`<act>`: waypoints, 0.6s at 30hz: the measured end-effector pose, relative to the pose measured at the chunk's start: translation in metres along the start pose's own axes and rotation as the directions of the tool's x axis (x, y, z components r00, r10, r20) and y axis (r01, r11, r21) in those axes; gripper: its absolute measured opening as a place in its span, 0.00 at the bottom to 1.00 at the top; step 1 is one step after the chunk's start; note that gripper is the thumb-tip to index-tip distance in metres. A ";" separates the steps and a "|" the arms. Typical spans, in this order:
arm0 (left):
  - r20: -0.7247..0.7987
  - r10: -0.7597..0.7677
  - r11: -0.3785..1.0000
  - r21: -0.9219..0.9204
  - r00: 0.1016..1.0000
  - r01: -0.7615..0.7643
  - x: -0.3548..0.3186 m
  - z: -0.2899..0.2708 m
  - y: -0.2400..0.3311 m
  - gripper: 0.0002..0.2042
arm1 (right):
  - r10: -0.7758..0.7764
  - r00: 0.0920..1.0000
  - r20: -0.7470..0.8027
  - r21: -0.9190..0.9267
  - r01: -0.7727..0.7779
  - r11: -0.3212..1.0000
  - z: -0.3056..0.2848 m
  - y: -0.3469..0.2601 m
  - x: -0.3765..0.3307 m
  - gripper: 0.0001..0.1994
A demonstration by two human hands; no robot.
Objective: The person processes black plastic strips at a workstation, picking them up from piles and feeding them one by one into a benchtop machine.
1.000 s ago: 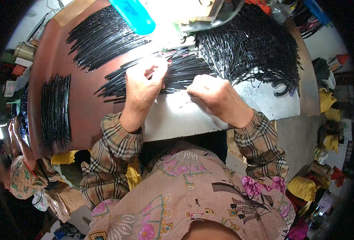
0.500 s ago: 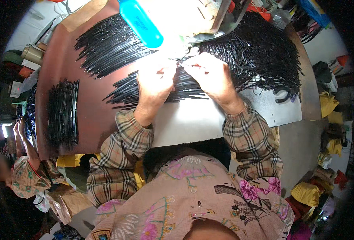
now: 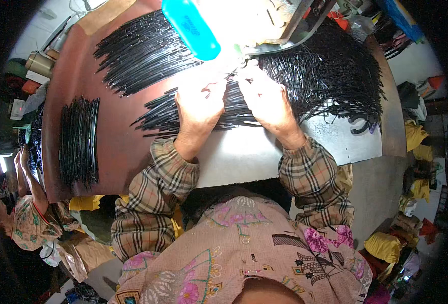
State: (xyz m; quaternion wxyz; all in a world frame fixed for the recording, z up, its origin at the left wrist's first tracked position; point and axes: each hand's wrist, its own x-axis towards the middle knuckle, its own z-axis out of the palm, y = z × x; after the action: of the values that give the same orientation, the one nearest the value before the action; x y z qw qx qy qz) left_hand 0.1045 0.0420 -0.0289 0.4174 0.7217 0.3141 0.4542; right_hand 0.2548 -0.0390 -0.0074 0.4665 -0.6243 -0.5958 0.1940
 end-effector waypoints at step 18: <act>-0.039 -0.011 1.000 -0.010 0.999 0.011 0.003 0.009 0.002 0.09 | -0.189 0.969 -0.160 0.086 0.204 0.975 0.007 0.028 0.010 0.07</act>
State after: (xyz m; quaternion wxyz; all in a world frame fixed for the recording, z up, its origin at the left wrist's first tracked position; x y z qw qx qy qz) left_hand 0.1144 0.0404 -0.0287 0.4172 0.7090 0.3239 0.4672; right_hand 0.2666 -0.0233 -0.0306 0.5586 -0.5504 -0.6070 0.1290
